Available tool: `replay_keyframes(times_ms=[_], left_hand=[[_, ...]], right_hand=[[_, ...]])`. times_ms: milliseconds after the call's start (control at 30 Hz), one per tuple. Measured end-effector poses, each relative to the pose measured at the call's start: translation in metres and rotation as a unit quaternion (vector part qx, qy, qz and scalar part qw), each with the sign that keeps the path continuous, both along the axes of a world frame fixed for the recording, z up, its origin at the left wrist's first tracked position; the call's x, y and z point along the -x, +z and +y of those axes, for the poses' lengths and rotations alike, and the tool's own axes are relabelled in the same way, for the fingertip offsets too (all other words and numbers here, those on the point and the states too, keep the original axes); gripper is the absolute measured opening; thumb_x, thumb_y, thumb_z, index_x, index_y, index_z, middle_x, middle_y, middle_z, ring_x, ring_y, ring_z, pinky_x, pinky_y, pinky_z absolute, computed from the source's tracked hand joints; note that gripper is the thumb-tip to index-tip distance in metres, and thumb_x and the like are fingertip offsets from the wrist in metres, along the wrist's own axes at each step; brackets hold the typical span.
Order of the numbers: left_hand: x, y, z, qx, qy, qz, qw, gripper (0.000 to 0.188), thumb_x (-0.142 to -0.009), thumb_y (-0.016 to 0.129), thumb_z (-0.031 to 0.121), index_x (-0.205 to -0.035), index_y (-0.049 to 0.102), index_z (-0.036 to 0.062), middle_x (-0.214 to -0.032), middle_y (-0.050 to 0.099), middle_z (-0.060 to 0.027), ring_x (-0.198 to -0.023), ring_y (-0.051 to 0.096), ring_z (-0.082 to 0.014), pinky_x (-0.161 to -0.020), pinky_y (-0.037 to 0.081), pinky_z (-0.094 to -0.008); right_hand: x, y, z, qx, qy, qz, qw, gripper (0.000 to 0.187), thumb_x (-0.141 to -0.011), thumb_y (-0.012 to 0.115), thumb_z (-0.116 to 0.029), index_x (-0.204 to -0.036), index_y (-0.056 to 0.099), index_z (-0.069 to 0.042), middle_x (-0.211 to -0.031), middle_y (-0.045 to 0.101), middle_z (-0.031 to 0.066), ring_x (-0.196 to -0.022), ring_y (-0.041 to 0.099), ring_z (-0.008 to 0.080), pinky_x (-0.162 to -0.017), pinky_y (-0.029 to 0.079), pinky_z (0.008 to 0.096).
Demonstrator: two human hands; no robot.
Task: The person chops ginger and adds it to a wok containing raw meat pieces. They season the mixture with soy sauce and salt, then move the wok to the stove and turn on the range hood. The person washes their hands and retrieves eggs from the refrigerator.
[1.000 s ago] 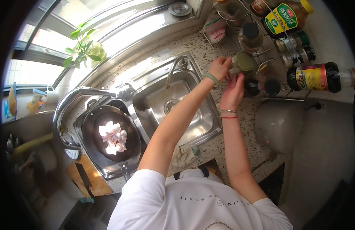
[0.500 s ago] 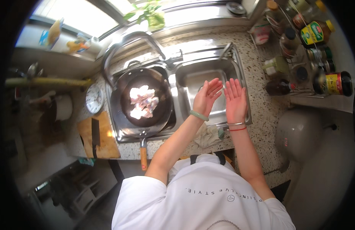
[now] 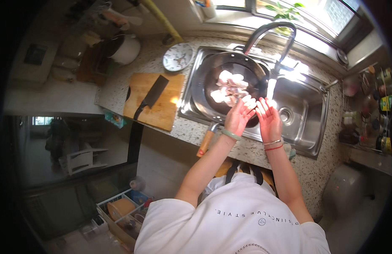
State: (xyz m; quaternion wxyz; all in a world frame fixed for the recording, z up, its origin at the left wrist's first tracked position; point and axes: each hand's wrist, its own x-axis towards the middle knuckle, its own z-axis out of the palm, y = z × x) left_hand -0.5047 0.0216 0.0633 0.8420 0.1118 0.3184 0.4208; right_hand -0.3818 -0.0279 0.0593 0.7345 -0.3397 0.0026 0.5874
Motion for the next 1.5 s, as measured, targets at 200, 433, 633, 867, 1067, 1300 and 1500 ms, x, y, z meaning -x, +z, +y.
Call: replay_keyframes(times_ms=[200, 433, 633, 867, 1067, 1300, 1500], left_hand=[[0.086, -0.005, 0.011, 0.008, -0.008, 0.041, 0.999, 0.025, -0.095, 0.053, 0.023, -0.114, 0.055, 0.0063, -0.113, 0.06, -0.0073, -0.106, 0.058, -0.0176, -0.091, 0.047, -0.0337], [0.161, 0.0, 0.038, -0.002, -0.084, 0.103, 0.991, 0.023, -0.093, 0.057, 0.018, -0.114, 0.054, 0.0082, -0.111, 0.06, -0.0046, -0.104, 0.058, -0.0146, -0.088, 0.049, -0.0328], [0.183, 0.007, 0.056, -0.051, -0.102, 0.133, 0.985, 0.025, -0.09, 0.061, 0.014, -0.113, 0.054, 0.0069, -0.11, 0.06, -0.0039, -0.103, 0.057, -0.0136, -0.085, 0.051, -0.0301], [0.191, 0.011, 0.077, -0.121, -0.113, 0.198, 0.966, 0.032, -0.09, 0.063, 0.02, -0.116, 0.053, 0.0055, -0.107, 0.06, -0.0035, -0.099, 0.058, -0.0107, -0.082, 0.052, -0.0272], [0.201, -0.012, 0.118, -0.229, -0.112, 0.228, 0.94, 0.024, -0.09, 0.063, 0.017, -0.109, 0.058, 0.0034, -0.104, 0.061, -0.0045, -0.095, 0.059, -0.0104, -0.076, 0.054, -0.0246], [0.239, -0.029, 0.229, -0.265, -0.202, 0.252, 0.909, 0.016, -0.091, 0.059, 0.012, -0.103, 0.062, 0.0026, -0.096, 0.066, -0.0049, -0.079, 0.064, -0.0106, -0.06, 0.053, -0.0211], [0.273, -0.04, 0.311, -0.264, -0.219, 0.249, 0.906, 0.017, -0.092, 0.058, 0.012, -0.106, 0.062, 0.0021, -0.094, 0.066, -0.0044, -0.082, 0.064, -0.0107, -0.064, 0.053, -0.0208]], right_hand=[[0.083, -0.003, 0.024, 0.019, 0.004, -0.008, 1.0, 0.038, -0.097, 0.045, -0.024, -0.124, 0.049, 0.003, -0.12, 0.057, 0.0161, -0.112, 0.055, 0.0255, -0.097, 0.043, 0.0372], [0.151, -0.002, 0.043, 0.084, -0.008, -0.036, 0.996, 0.028, -0.094, 0.054, -0.018, -0.117, 0.054, -0.003, -0.111, 0.061, 0.0088, -0.098, 0.06, 0.0177, -0.084, 0.049, 0.0308], [0.169, -0.004, 0.054, 0.083, 0.013, -0.082, 0.993, 0.025, -0.092, 0.059, -0.02, -0.111, 0.056, -0.005, -0.105, 0.063, 0.007, -0.088, 0.062, 0.0152, -0.075, 0.051, 0.0276], [0.189, 0.001, 0.078, 0.085, 0.017, -0.059, 0.994, 0.027, -0.094, 0.053, -0.022, -0.113, 0.054, -0.003, -0.108, 0.062, 0.0098, -0.096, 0.062, 0.0202, -0.078, 0.051, 0.0306], [0.213, 0.003, 0.104, 0.103, -0.037, -0.068, 0.992, 0.032, -0.095, 0.05, -0.025, -0.116, 0.054, 0.0, -0.112, 0.062, 0.011, -0.097, 0.062, 0.021, -0.082, 0.051, 0.0351], [0.262, -0.029, 0.145, 0.113, -0.038, -0.097, 0.988, 0.039, -0.094, 0.049, -0.022, -0.123, 0.049, 0.004, -0.107, 0.063, 0.012, -0.085, 0.064, 0.018, -0.074, 0.053, 0.0287], [0.338, -0.043, 0.218, 0.139, -0.044, 0.014, 0.989, 0.039, -0.094, 0.052, -0.026, -0.119, 0.05, 0.004, -0.112, 0.06, 0.0179, -0.099, 0.063, 0.0267, -0.084, 0.052, 0.0348]])
